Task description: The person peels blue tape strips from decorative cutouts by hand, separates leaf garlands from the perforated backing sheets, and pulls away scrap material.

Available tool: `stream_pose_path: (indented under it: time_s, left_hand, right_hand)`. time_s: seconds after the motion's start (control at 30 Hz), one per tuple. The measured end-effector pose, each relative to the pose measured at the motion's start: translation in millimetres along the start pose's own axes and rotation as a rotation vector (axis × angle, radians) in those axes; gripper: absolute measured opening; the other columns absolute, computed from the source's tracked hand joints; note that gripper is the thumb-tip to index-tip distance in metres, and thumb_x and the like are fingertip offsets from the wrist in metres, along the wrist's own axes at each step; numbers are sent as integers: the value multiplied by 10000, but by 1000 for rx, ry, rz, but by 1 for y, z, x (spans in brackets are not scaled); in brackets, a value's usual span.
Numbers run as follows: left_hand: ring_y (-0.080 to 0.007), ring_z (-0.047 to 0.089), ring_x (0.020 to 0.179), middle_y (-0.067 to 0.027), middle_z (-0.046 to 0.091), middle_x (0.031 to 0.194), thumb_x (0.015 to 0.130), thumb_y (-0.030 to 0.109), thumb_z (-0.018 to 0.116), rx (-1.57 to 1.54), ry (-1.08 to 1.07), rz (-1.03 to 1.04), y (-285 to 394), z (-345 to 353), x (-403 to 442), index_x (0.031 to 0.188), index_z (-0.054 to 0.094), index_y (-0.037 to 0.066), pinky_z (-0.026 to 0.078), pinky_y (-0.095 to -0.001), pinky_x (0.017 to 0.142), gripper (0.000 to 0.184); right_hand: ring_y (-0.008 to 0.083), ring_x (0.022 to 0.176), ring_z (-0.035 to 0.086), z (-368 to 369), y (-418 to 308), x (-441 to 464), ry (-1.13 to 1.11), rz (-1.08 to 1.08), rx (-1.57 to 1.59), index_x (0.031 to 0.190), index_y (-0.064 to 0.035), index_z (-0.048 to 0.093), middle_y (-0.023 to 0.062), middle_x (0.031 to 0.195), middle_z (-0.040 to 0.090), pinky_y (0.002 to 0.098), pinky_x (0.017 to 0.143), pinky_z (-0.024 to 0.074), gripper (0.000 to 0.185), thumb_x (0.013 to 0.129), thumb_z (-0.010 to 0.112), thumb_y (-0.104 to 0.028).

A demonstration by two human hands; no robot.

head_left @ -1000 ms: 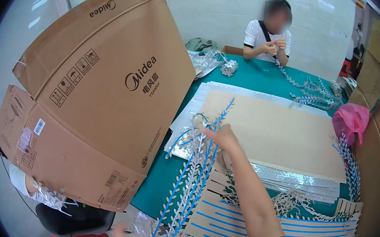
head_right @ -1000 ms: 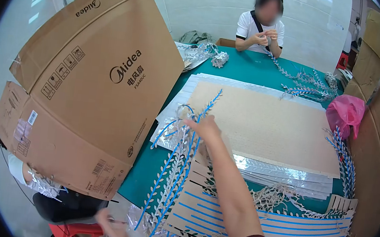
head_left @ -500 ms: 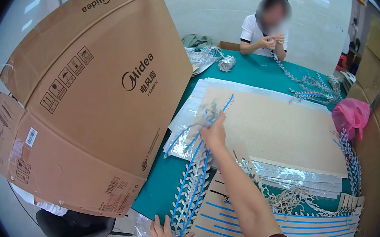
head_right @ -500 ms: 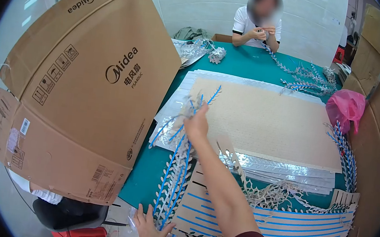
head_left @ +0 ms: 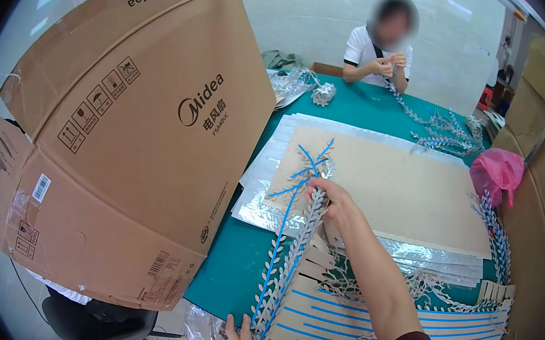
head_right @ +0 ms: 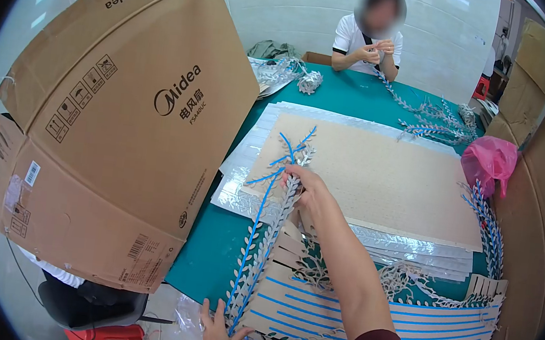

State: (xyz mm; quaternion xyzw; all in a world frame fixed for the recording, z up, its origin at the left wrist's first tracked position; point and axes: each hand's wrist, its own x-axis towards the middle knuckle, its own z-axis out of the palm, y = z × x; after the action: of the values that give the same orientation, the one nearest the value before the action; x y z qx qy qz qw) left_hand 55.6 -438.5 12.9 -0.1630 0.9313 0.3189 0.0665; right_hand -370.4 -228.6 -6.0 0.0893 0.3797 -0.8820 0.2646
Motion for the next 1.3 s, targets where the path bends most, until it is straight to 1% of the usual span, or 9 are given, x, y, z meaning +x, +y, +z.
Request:
stream_pose_path:
  time_s: [0.13,0.43,0.6,0.7,0.87,0.97,1.1,1.2,1.3]
  left_hand:
    - [-514,352,1406,-308,291,1594,790,569,791,121,14,13,-3,4,0,1569,403,153,328,-588,1138,965]
    - [-489,447,1333,-307,386,1526,807,473,821,-22,107,76,-6,1,-1,1455,537,92,414,-498,1091,804]
    - [-443,476,1299,-293,494,1392,936,329,743,-102,76,91,-18,0,1,1311,605,8,426,-501,1066,513]
    - [-391,529,1173,-234,547,1239,752,246,911,-255,132,172,-32,1,5,1289,570,-59,453,-472,978,706]
    - [-201,590,868,-123,597,954,796,86,856,-435,98,-286,-13,-7,10,1077,566,-7,486,-326,774,414]
    - [-175,572,849,-108,604,918,811,87,841,-324,286,35,-45,7,15,1071,566,-13,472,-304,744,391]
    - [-218,608,933,-156,646,1017,935,128,726,-334,201,-78,-42,-20,29,1163,625,-27,488,-325,849,293]
    - [-196,566,798,-123,620,878,897,55,745,-360,266,-125,-36,-24,43,1082,637,-17,470,-310,717,226]
    - [-141,563,755,-89,619,906,911,46,732,-555,217,-111,-50,-19,40,1249,556,-14,450,-262,649,386]
  right_hand:
    - [183,680,681,45,-7,-29,-65,-428,24,930,-33,645,69,804,683,331,674,624,171,952,708,-190]
    - [178,648,653,19,10,21,235,-296,-359,987,-46,632,80,809,672,319,609,545,182,878,754,-127]
    - [441,1110,627,39,24,64,887,-424,-1256,1256,19,514,325,1311,501,508,956,533,736,724,859,-354]
    - [485,1092,619,56,34,65,995,-425,-1408,1292,33,476,330,1303,475,499,975,531,744,742,844,-306]
    - [494,1032,638,59,35,74,931,-521,-1272,1257,40,518,315,1220,538,486,925,554,712,699,862,-237]
    - [428,977,678,46,41,101,886,-551,-1219,1198,31,574,269,1125,635,484,882,569,630,696,872,-205]
    - [365,950,713,33,29,138,383,-400,-710,1158,11,629,207,1035,728,496,858,575,530,745,884,-200]
    - [359,1109,662,48,4,130,248,-181,-322,1271,20,605,211,1168,695,527,930,540,648,766,905,-256]
    - [369,1239,584,23,0,167,421,-397,-786,1347,66,542,244,1259,644,530,1007,490,808,752,920,-330]
